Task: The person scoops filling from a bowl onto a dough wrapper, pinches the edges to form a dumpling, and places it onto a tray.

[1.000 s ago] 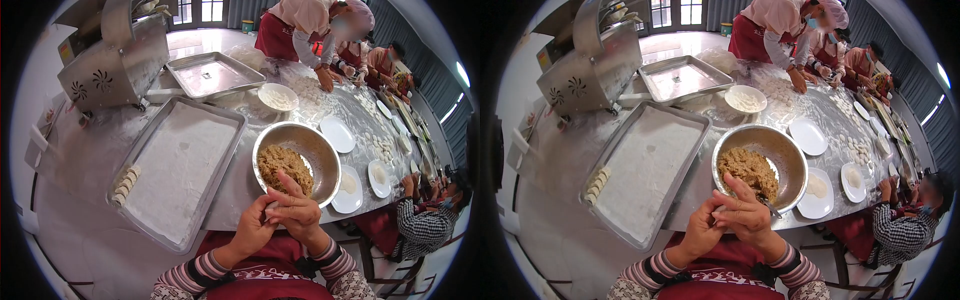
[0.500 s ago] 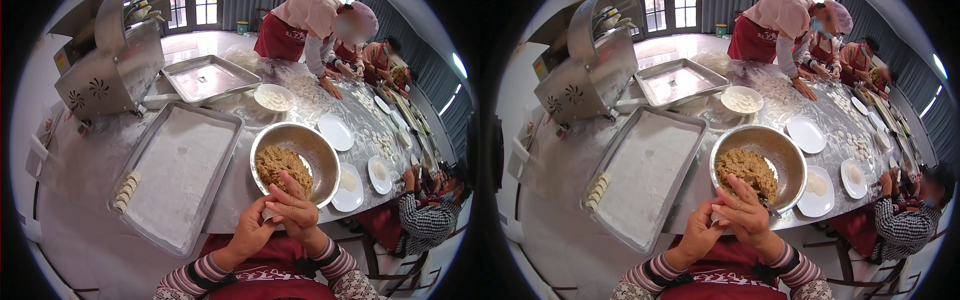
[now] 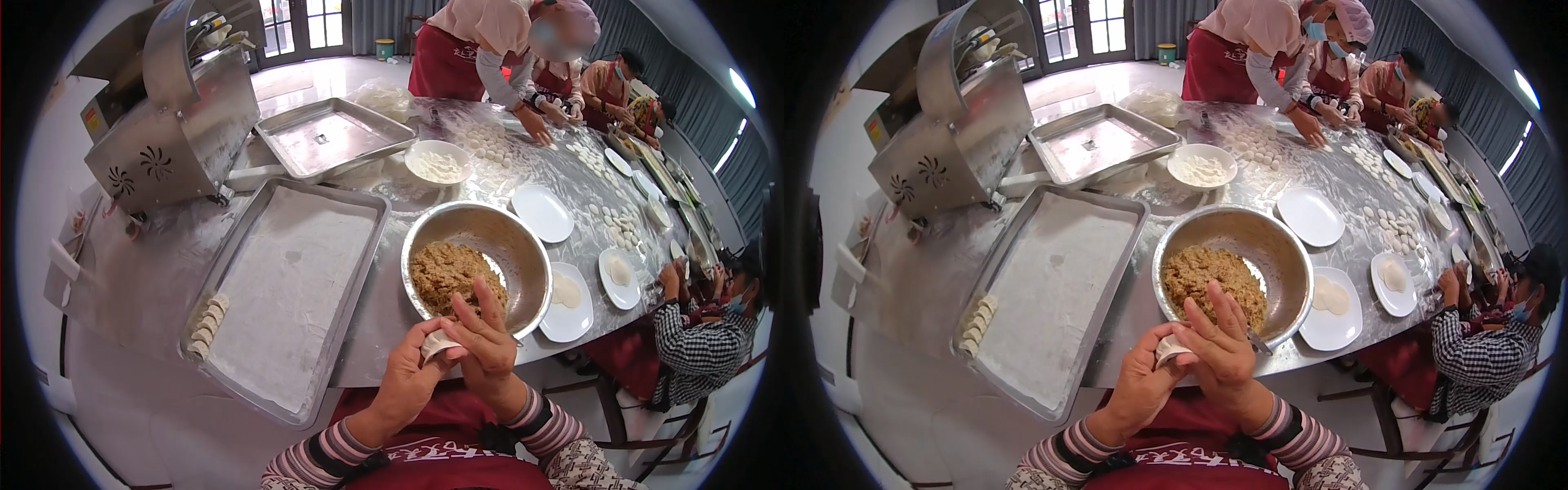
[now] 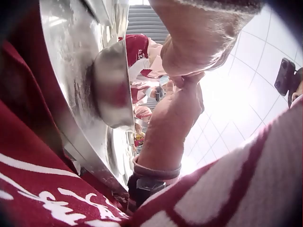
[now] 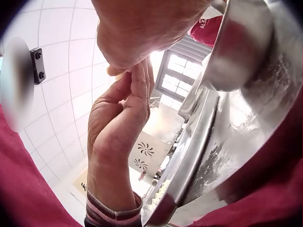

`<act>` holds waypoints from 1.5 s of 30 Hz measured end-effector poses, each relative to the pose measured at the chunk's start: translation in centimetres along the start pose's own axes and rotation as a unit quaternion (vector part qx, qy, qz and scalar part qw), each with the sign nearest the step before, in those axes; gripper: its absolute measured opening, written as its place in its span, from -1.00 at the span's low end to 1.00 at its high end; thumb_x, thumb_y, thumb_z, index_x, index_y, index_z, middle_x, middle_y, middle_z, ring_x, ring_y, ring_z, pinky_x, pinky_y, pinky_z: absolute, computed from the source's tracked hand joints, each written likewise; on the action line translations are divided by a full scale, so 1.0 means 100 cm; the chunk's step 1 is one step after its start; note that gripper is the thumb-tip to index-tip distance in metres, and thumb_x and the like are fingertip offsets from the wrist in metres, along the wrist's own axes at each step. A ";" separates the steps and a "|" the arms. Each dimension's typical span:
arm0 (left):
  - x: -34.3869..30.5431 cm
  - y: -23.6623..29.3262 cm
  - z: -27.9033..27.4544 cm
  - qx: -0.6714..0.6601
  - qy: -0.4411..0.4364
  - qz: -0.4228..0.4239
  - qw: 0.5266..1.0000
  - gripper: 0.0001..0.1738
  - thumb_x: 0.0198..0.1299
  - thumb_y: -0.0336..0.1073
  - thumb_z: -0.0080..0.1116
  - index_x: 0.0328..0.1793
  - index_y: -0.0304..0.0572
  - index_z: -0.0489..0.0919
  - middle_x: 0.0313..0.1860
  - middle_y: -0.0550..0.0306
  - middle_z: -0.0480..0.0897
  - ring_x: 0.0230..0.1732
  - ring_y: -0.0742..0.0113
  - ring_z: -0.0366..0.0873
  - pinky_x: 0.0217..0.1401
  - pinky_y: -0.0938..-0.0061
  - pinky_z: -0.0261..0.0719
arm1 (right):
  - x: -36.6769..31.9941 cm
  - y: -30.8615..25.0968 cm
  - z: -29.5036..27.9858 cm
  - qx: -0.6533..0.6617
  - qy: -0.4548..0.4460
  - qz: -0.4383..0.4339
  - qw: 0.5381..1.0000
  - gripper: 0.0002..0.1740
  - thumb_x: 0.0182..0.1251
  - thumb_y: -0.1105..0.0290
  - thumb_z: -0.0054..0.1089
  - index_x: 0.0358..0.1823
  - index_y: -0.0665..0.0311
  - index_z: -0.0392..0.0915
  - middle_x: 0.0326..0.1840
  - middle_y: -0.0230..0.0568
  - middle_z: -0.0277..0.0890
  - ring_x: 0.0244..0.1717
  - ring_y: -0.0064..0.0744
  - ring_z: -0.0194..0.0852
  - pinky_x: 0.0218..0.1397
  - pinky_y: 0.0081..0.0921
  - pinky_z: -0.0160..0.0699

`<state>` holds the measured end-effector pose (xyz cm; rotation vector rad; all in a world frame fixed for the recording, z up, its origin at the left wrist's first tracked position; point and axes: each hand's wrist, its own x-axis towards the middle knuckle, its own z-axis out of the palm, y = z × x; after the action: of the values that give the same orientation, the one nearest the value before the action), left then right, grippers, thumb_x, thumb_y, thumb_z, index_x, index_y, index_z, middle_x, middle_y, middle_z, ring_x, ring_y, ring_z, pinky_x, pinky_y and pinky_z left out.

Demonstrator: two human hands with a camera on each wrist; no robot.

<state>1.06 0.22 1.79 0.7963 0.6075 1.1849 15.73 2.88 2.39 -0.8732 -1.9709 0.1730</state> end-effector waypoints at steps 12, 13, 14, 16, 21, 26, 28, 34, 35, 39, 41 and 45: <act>0.001 0.003 -0.003 -0.053 -0.035 -0.045 0.997 -0.48 0.35 -0.48 0.02 0.41 -0.31 0.20 0.18 0.03 0.45 0.21 0.33 0.46 0.34 0.42 0.41 | -0.002 0.000 -0.001 -0.028 0.009 0.030 0.999 -0.64 0.25 0.28 0.22 0.03 0.28 0.63 0.25 -0.03 0.48 0.48 0.11 0.11 0.49 -0.05 -0.01; 0.001 0.006 -0.004 -0.090 -0.057 -0.043 0.993 -0.45 0.37 -0.39 0.04 0.42 -0.32 0.18 0.20 0.02 0.44 0.23 0.29 0.45 0.37 0.40 0.38 | -0.003 -0.001 0.000 0.000 0.032 0.045 0.998 -0.64 0.26 0.28 0.21 0.03 0.28 0.63 0.24 -0.03 0.48 0.47 0.11 0.13 0.49 -0.05 -0.02; 0.001 0.009 -0.004 -0.090 -0.056 -0.041 0.994 -0.45 0.37 -0.39 0.04 0.42 -0.32 0.18 0.20 0.02 0.44 0.23 0.29 0.45 0.37 0.40 0.38 | -0.003 -0.002 0.001 0.028 0.054 0.060 0.996 -0.65 0.27 0.28 0.19 0.03 0.28 0.64 0.23 -0.04 0.49 0.47 0.10 0.14 0.49 -0.06 -0.03; 0.001 0.012 -0.006 -0.141 -0.071 -0.061 0.986 -0.34 0.42 -0.07 -0.04 0.45 -0.38 0.13 0.25 0.00 0.43 0.27 0.24 0.43 0.40 0.35 0.31 | -0.003 0.000 0.000 0.012 0.040 0.050 0.998 -0.63 0.26 0.26 0.20 0.03 0.29 0.63 0.23 -0.03 0.49 0.46 0.10 0.15 0.49 -0.06 -0.02; 0.004 0.008 -0.014 -0.216 -0.092 -0.082 0.969 -0.26 0.43 0.15 -0.24 0.46 -0.35 0.14 0.29 0.06 0.39 0.29 0.34 0.38 0.39 0.39 0.33 | -0.003 0.003 0.000 -0.017 0.019 0.026 0.999 -0.59 0.22 0.26 0.24 0.05 0.31 0.61 0.21 -0.03 0.51 0.44 0.08 0.19 0.47 -0.05 0.03; 0.003 0.012 -0.019 -0.208 -0.123 -0.099 0.965 -0.16 0.41 0.27 -0.37 0.46 -0.41 0.11 0.31 0.05 0.38 0.31 0.33 0.36 0.43 0.41 0.27 | 0.006 -0.002 -0.002 0.112 -0.014 0.051 0.992 -0.66 0.14 0.38 0.29 -0.01 0.23 0.66 0.16 -0.06 0.56 0.40 0.04 0.27 0.44 -0.07 0.12; 0.002 0.018 -0.015 -0.189 -0.115 -0.111 0.969 -0.14 0.41 0.28 -0.41 0.45 -0.42 0.12 0.30 0.04 0.39 0.32 0.34 0.35 0.45 0.41 0.25 | 0.002 0.011 0.000 0.141 -0.026 0.024 0.989 -0.65 0.12 0.39 0.31 -0.02 0.22 0.66 0.15 -0.06 0.56 0.40 0.03 0.27 0.44 -0.09 0.13; 0.003 0.027 -0.013 -0.181 -0.085 -0.141 0.970 -0.14 0.39 0.33 -0.44 0.39 -0.38 0.22 0.21 0.06 0.46 0.22 0.32 0.41 0.39 0.38 0.27 | 0.002 0.011 0.004 0.220 -0.045 0.032 0.974 -0.63 0.04 0.53 0.34 -0.05 0.21 0.68 0.16 -0.08 0.56 0.42 0.03 0.24 0.45 -0.18 0.16; 0.004 0.026 -0.015 -0.181 -0.083 -0.139 0.970 -0.14 0.39 0.33 -0.44 0.39 -0.38 0.22 0.21 0.06 0.46 0.22 0.32 0.41 0.39 0.38 0.27 | 0.005 0.007 0.002 0.223 -0.056 0.052 0.972 -0.63 0.02 0.58 0.33 -0.06 0.21 0.68 0.16 -0.10 0.56 0.43 0.04 0.21 0.45 -0.20 0.16; 0.008 0.018 -0.031 -0.207 -0.123 -0.152 0.959 -0.22 0.42 0.28 -0.43 0.36 -0.32 0.27 0.10 0.16 0.49 0.06 0.43 0.43 0.23 0.47 0.36 | 0.016 -0.001 -0.004 0.229 -0.096 0.070 0.966 -0.62 0.00 0.61 0.34 -0.08 0.20 0.70 0.18 -0.11 0.55 0.47 0.04 0.15 0.44 -0.22 0.18; 0.008 0.015 -0.034 -0.238 -0.144 -0.149 0.949 -0.26 0.45 0.23 -0.43 0.38 -0.29 0.25 0.07 0.20 0.49 0.01 0.50 0.41 0.16 0.52 0.39 | 0.021 0.001 -0.007 0.195 -0.149 0.030 0.969 -0.68 -0.01 0.60 0.36 -0.16 0.24 0.71 0.19 -0.13 0.54 0.49 0.02 0.10 0.43 -0.21 0.21; 0.006 0.025 -0.024 -0.198 -0.118 -0.171 0.958 -0.25 0.41 0.29 -0.41 0.31 -0.25 0.33 0.00 0.19 0.50 0.01 0.41 0.45 0.19 0.47 0.39 | 0.019 0.008 -0.004 0.213 -0.160 -0.009 0.964 -0.74 -0.02 0.62 0.35 -0.23 0.27 0.70 0.21 -0.11 0.53 0.50 0.02 0.09 0.42 -0.23 0.24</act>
<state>-2.06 1.77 2.31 0.4570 0.2788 0.8392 15.84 4.57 3.56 -0.5685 -2.1210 0.7385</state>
